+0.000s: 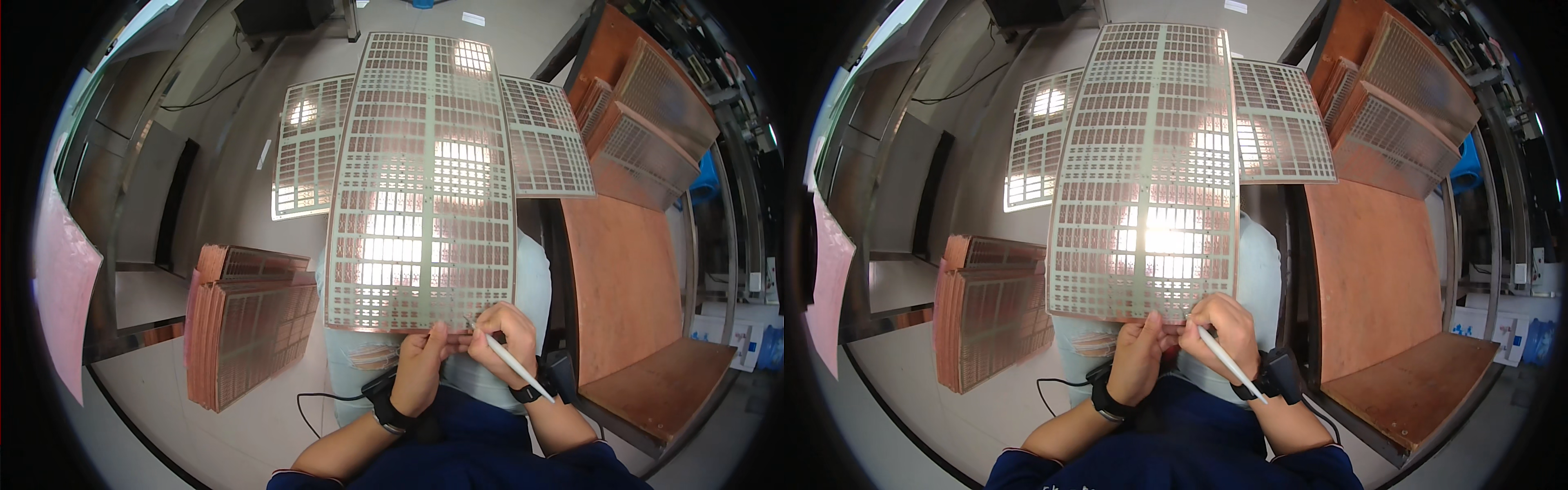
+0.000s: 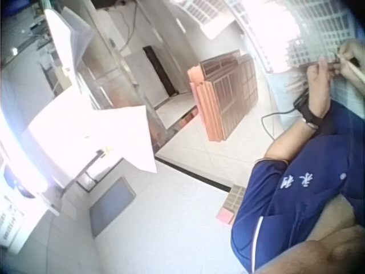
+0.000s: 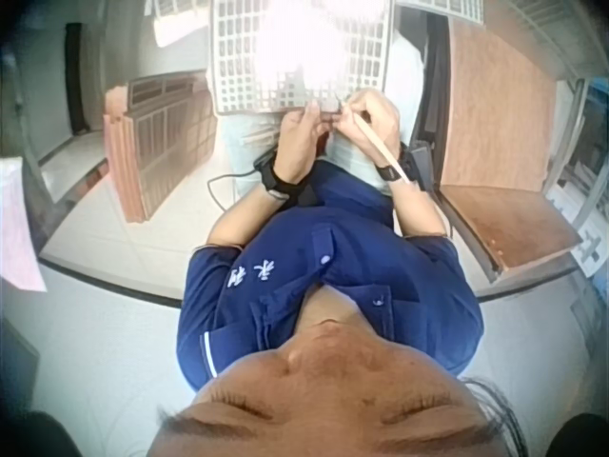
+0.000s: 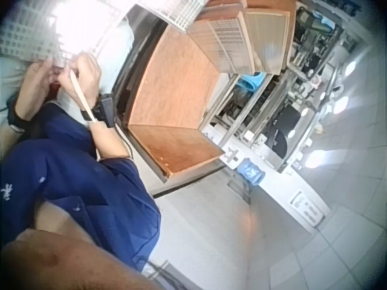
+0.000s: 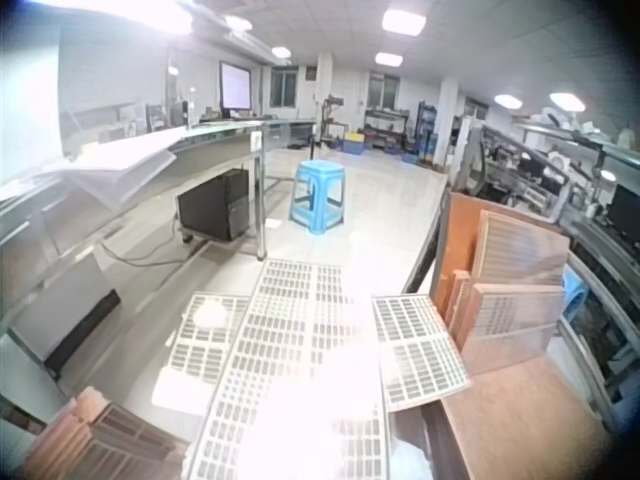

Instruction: The recorder is inspecting and marking metal mesh components in a fabrication environment.

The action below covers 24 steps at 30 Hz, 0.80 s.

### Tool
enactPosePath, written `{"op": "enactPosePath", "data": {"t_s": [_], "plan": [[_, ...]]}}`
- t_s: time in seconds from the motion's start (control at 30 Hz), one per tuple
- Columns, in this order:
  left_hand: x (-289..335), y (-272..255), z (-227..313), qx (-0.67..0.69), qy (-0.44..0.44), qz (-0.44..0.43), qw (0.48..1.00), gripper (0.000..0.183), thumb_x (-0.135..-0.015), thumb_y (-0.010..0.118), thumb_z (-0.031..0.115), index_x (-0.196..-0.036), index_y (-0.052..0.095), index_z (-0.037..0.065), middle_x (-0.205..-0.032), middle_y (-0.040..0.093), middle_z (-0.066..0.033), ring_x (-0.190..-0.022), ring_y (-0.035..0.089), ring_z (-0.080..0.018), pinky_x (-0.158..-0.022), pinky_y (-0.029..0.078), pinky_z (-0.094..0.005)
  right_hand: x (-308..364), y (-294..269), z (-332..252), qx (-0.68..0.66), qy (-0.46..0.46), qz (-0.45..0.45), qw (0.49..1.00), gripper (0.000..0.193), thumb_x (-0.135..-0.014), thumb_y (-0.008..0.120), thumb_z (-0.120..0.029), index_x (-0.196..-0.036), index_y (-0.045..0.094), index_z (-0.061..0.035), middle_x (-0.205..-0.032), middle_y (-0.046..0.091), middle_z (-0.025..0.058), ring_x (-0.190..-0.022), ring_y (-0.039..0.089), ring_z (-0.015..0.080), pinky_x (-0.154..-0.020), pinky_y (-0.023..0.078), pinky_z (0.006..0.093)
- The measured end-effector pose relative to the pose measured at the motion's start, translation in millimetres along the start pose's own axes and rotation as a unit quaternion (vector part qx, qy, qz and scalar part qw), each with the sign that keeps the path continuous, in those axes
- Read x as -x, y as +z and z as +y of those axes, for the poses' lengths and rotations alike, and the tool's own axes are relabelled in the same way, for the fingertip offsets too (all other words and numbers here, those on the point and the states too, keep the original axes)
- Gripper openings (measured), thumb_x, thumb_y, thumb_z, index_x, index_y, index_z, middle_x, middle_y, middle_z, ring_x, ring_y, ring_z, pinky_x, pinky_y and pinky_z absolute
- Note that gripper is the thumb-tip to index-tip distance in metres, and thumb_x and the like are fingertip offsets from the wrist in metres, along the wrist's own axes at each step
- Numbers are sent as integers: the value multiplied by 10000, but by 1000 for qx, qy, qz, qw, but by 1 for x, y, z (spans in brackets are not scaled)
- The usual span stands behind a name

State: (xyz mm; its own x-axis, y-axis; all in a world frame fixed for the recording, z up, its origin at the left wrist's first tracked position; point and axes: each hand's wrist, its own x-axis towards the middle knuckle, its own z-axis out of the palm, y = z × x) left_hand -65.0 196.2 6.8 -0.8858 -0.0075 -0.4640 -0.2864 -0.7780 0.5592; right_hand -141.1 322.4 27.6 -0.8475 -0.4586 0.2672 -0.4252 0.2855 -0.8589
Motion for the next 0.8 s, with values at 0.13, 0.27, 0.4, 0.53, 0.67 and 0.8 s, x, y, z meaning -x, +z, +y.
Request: {"op": "enactPosePath", "data": {"t_s": [0.13,0.27,0.4,0.53,0.67,0.8], "plan": [[0,4,1,8,10,20,1000,367,-982,408,257,-1079,567,-59,-1021,632,-142,-916,616,-181,-825,481,-295,-4,4,-1,-8,-2,20,1000,180,-635,654,32,-674,490,-31,-656,576,101,-582,570,249,-537,457,315],[0,1,0,-9,15,27,999,366,-981,410,263,-1075,567,-54,-1012,633,-142,-910,617,-180,-820,483,-294,-2,0,-1,19,-26,-10,999,173,-641,651,31,-675,494,-32,-659,579,100,-585,573,247,-544,462,317],[-1,1,-2,4,9,24,1000,377,-981,411,273,-1062,567,-60,-1006,633,-140,-908,618,-184,-812,484,-293,0,1,3,-8,2,6,1000,163,-651,650,28,-690,507,-39,-665,585,98,-589,578,247,-547,465,315],[0,3,2,-7,20,27,999,376,-981,410,272,-1058,570,-60,-1011,633,-138,-908,618,-181,-812,483,-292,0,3,3,10,-15,17,1000,168,-654,657,25,-695,508,-41,-668,591,96,-585,581,238,-544,467,308],[1,2,2,-4,12,16,1000,305,-983,406,250,-1060,571,6,-1031,636,-99,-923,615,-160,-798,473,-286,-1,7,1,-25,16,53,998,175,-651,664,26,-694,507,-37,-663,592,98,-578,577,238,-535,464,311],[2,-3,-2,-16,24,19,999,305,-981,411,252,-1058,573,5,-1042,633,-101,-933,613,-160,-805,468,-287,-3,3,0,18,-28,-3,999,184,-641,668,32,-693,503,-31,-654,583,99,-572,574,241,-523,461,310]]}}
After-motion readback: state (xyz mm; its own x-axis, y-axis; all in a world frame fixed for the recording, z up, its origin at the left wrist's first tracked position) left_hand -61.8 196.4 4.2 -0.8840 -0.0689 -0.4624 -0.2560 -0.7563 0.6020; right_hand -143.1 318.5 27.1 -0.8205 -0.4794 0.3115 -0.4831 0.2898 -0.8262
